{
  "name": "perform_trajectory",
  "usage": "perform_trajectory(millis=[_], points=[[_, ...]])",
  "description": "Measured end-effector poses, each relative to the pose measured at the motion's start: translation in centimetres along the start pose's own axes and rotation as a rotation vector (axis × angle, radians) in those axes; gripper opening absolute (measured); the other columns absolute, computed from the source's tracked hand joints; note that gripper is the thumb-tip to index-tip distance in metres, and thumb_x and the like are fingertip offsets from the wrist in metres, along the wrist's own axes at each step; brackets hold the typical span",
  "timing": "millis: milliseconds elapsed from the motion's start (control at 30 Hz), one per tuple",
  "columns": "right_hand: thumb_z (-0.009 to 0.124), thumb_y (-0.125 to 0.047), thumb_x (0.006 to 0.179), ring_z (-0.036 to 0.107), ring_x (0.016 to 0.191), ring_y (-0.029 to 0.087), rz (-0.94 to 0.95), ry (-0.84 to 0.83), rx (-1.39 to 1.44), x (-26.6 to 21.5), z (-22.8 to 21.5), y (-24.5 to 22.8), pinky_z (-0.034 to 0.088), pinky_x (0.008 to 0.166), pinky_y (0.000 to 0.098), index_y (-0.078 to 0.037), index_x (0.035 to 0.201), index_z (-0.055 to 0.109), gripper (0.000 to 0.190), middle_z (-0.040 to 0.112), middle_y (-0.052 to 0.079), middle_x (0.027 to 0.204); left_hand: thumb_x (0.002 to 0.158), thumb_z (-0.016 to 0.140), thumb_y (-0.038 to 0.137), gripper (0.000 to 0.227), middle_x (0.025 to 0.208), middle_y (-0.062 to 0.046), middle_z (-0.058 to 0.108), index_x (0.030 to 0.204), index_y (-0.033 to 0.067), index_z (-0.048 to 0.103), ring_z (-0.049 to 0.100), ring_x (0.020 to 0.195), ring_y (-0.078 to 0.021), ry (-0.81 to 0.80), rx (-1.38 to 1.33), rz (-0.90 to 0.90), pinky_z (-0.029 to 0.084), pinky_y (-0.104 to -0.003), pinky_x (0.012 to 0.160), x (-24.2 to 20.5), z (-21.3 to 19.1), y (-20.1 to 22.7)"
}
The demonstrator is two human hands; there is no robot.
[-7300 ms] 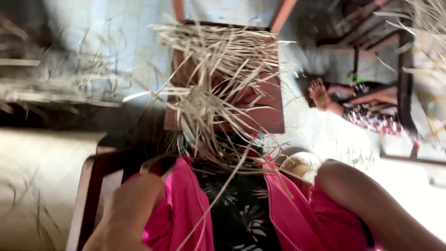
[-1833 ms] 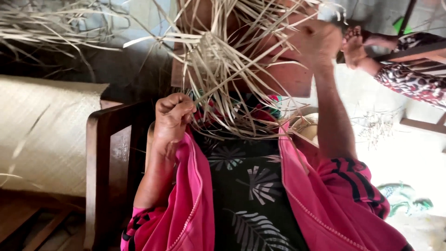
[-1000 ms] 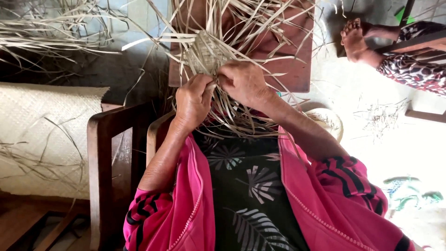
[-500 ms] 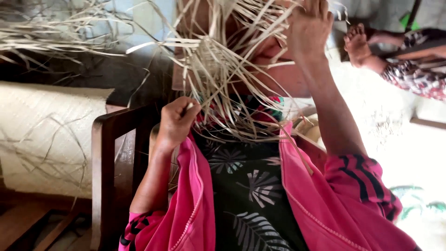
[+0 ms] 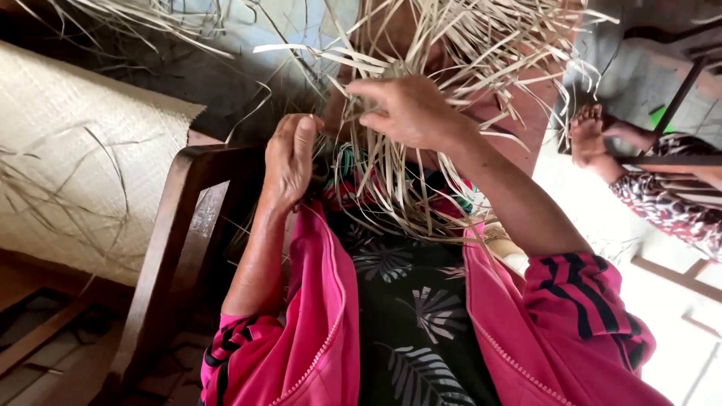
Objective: A person is manually weaving dried leaves together to create a craft item, likely a hat or basket.
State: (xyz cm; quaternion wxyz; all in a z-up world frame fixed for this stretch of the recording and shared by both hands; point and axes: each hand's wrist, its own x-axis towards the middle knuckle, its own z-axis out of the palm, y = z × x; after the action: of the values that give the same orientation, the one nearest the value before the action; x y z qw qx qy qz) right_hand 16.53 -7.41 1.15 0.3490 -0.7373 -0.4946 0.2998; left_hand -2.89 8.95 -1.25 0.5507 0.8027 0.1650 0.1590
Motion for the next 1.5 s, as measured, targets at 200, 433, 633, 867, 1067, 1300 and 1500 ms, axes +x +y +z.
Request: perform_trajectory(millis=[200,433,633,867,1067,1300,1500], points=[[0.047,0.001,0.102,0.049,0.042,0.015,0.012,-0.209,-0.607,1.5,2.7,2.8,0.040,0.047,0.0313,-0.004,0.135,0.065,0.038,0.050,-0.001,0.055,0.118,0.033,0.030,0.046,0.102,-0.023,0.062,0.111,-0.0016,0.066,0.066,0.091,-0.0398,0.046,-0.071,-0.056,0.052,-0.051,0.080,-0.1,0.4,-6.9],[0.053,-0.004,0.098,0.068,0.073,0.028,-0.036,0.017,-0.473,-4.1,2.3,8.1,0.058,0.070,0.0404,-0.016,0.126,0.070,0.035,0.073,0.011,0.085,0.107,0.046,-0.001,0.025,0.098,-0.014,0.051,0.117,-0.0052,0.068,0.063,0.080,-0.0237,-0.012,-0.243,-0.020,0.051,-0.037,0.078,1.4,4.6,-9.2],[0.065,-0.010,0.088,0.073,0.095,0.033,0.029,0.213,-0.293,-6.8,2.7,10.9,0.059,0.084,0.0470,-0.023,0.122,0.072,0.037,0.078,0.007,0.101,0.092,0.068,-0.011,0.020,0.077,-0.010,0.065,0.110,-0.0061,0.074,0.071,0.067,-0.0166,0.042,-0.558,-0.129,0.059,-0.028,0.065,4.4,10.1,-10.2],[0.064,-0.006,0.081,0.075,0.088,0.030,0.086,0.299,0.011,-6.8,2.0,9.2,0.058,0.079,0.0444,-0.021,0.112,0.075,0.037,0.077,0.007,0.086,0.092,0.070,-0.010,0.014,0.068,-0.007,0.068,0.101,-0.0007,0.078,0.066,0.063,-0.0106,0.034,-0.647,-0.164,0.055,-0.024,0.061,5.9,12.6,-11.7],[0.062,0.002,0.088,0.069,0.095,0.023,0.071,0.397,0.215,-5.7,0.5,7.5,0.056,0.081,0.0456,-0.005,0.136,0.068,0.049,0.075,0.025,0.106,0.089,0.074,-0.009,0.013,0.063,-0.008,0.064,0.098,-0.0010,0.079,0.060,0.055,-0.0114,0.115,-0.652,-0.177,0.052,-0.024,0.051,6.4,12.5,-10.0],[0.076,-0.023,0.101,0.053,0.046,0.009,0.170,0.174,-0.217,1.1,0.5,5.9,0.045,0.045,0.0236,-0.005,0.113,0.076,0.022,0.068,0.002,0.066,0.095,0.069,-0.010,0.021,0.092,-0.001,0.064,0.086,0.0078,0.064,0.051,0.082,-0.0104,0.076,-0.678,0.090,0.045,-0.028,0.071,6.4,11.3,-7.7],[0.074,-0.010,0.103,0.062,0.054,0.012,0.074,0.184,-0.209,2.1,-0.3,6.6,0.059,0.057,0.0281,-0.008,0.080,0.070,0.023,0.067,0.003,0.067,0.100,0.067,-0.003,0.015,0.084,0.000,0.058,0.090,0.0071,0.063,0.048,0.078,-0.0117,0.023,-0.601,0.131,0.042,-0.029,0.070,5.8,9.5,-7.8]])
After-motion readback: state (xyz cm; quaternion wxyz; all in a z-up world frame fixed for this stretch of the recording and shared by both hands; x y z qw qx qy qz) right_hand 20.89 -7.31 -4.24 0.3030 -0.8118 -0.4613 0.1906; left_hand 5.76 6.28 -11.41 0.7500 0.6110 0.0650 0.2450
